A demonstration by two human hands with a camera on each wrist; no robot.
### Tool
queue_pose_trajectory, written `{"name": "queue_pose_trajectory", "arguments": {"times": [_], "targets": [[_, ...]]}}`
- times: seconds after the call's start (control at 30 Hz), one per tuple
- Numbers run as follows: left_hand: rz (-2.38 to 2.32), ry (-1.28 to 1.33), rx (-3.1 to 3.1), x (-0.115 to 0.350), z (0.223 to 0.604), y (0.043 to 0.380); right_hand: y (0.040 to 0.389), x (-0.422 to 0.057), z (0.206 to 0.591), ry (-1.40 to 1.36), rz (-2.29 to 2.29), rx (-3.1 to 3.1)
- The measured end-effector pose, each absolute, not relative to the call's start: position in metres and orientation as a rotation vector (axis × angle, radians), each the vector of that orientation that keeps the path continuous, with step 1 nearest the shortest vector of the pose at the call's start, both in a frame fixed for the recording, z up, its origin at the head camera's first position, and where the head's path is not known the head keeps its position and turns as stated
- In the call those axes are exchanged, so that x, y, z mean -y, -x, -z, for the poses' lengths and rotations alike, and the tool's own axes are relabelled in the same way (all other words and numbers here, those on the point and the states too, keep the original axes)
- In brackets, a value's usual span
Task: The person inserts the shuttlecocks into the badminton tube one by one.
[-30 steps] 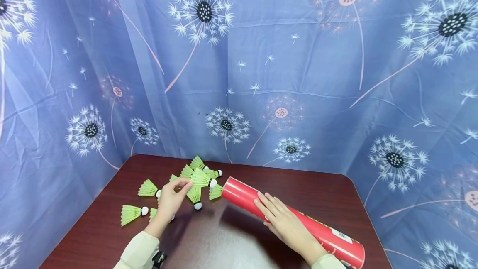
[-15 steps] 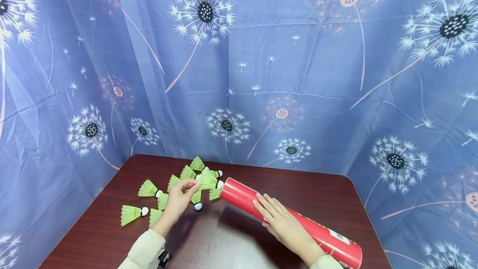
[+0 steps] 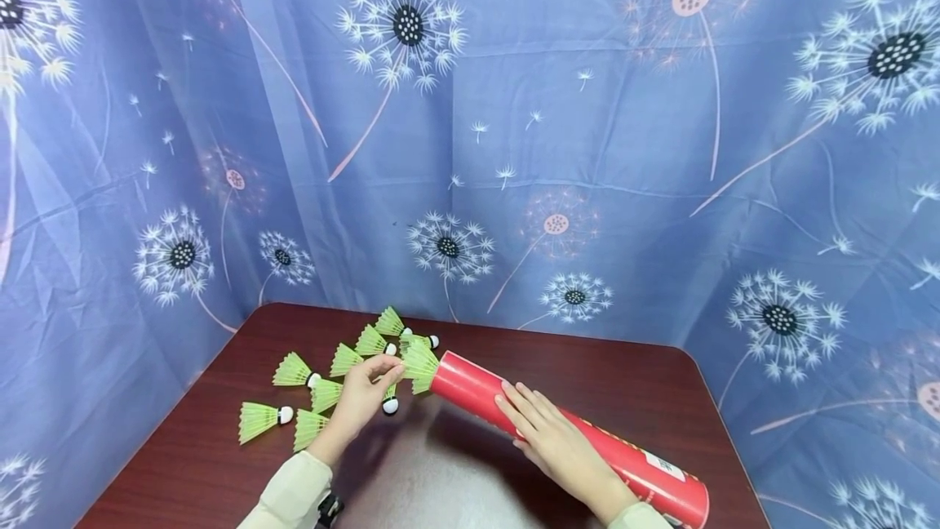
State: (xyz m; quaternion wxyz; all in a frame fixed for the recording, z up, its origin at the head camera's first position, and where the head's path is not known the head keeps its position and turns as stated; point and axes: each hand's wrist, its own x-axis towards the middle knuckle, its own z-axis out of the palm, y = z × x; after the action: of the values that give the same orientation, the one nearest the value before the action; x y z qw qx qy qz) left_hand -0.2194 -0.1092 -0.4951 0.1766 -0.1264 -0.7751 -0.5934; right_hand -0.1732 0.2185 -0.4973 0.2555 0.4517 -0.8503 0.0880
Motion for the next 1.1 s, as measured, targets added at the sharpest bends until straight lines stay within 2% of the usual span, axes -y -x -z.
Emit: {"name": "queue_pose_trajectory", "arguments": {"times": [1.1], "targets": [[1.483,0.453,2.253,0.095,0.511,0.216,0.172,-0.212,0.503,-1.227,-0.272,2.294]]}}
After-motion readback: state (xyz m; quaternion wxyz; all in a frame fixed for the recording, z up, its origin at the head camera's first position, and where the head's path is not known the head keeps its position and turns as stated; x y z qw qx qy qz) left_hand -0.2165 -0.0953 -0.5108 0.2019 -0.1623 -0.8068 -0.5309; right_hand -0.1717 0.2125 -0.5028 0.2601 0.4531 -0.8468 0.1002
